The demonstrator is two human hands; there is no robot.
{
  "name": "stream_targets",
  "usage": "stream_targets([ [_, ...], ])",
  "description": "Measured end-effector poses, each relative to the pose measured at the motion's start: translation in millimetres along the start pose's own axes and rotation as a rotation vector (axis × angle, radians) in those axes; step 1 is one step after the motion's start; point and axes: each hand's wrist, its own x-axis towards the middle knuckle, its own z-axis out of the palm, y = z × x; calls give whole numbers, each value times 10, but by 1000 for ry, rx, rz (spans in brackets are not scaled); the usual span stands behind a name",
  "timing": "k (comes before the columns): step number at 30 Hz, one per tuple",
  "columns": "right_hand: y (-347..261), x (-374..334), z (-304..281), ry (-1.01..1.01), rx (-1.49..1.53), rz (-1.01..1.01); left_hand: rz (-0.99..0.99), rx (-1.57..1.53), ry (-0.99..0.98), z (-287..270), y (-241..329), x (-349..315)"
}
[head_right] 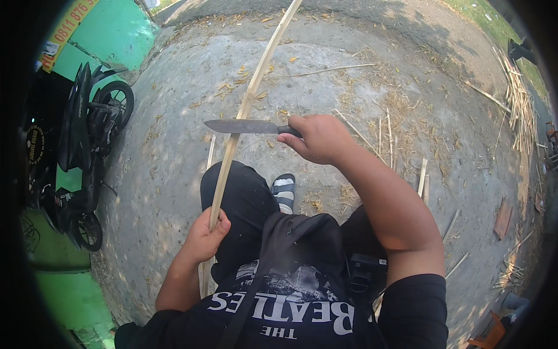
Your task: The person thins bamboo strips by holding them by hand and scraping along their length with a knife.
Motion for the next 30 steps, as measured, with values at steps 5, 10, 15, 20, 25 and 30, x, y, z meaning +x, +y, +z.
stream_targets([
  [5,-103,-34,-82,24,42,-77,29,20,5,92,80,143],
  [10,-155,-11,-92,-35,53,-77,97,219,133,255,113,231],
  [15,-173,0,-165,-179,70,70,98,296,199,329,136,280],
  [20,-425,-17,-228,-214,44,78,70,304,210,336,84,284],
  [25,-389,14,-115,-149,19,76,103,295,229,350,87,316],
  [30,-552,-4,-122,-196,12,10,95,286,227,316,68,321],
])
